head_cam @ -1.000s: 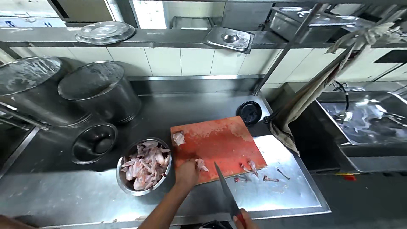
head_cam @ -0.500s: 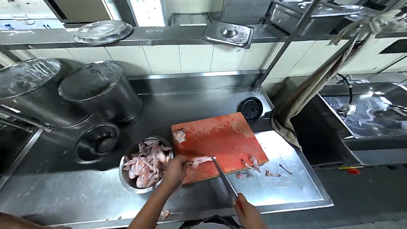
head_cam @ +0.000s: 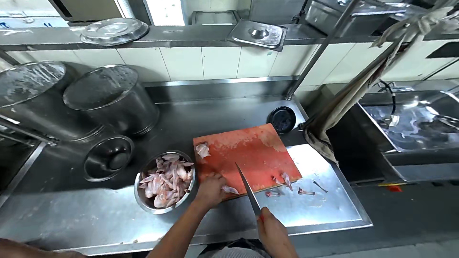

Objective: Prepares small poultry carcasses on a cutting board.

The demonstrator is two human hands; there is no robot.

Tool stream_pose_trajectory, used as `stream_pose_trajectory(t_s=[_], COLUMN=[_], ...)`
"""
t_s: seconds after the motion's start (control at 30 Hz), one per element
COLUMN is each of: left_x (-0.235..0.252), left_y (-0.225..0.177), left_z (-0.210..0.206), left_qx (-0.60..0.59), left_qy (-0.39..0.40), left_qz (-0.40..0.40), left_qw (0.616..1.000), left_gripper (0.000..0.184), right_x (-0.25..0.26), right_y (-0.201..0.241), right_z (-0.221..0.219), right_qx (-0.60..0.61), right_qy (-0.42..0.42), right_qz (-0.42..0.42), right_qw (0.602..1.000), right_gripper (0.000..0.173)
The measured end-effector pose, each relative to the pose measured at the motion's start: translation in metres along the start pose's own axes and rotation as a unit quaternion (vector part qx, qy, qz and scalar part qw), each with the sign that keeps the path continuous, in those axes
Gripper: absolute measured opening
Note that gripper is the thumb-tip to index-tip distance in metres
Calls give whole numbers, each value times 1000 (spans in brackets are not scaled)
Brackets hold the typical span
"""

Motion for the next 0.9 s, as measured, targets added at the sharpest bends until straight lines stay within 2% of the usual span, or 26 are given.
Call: stream_pose_trajectory(t_s=[0.13,0.4,0.67,0.9], left_x=[-7,-3,-7,-9], left_y=[11,7,10,10], left_z=[-4,-4,-3,-7], left_qx=[-11,-19,-31,-31], left_qy=[-14,-109,-76,-78], left_qz=[4,66,14,28], left_qw=[1000,992,996,996], left_gripper=[29,27,27,28], right_x=[5,-3,-3,-4], right_y=[13,33,34,47], right_z=[-12,-23,-37,-26], right_qx=[-17,-81,-94,-85], right_qy=[41,82,104,109], right_qz=[25,28,18,21], right_qw=[999,993,990,990], right_gripper=[34,38,36,38])
Point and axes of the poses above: each hand's wrist, its own x-axis towards the middle knuckle, its own z-axis out of the back of the hand, y = z × x, the point moved 8 cm from there along x, towards the middle knuckle, and after that the axes turned 7 degrees about -x, right-handed, at the moved point
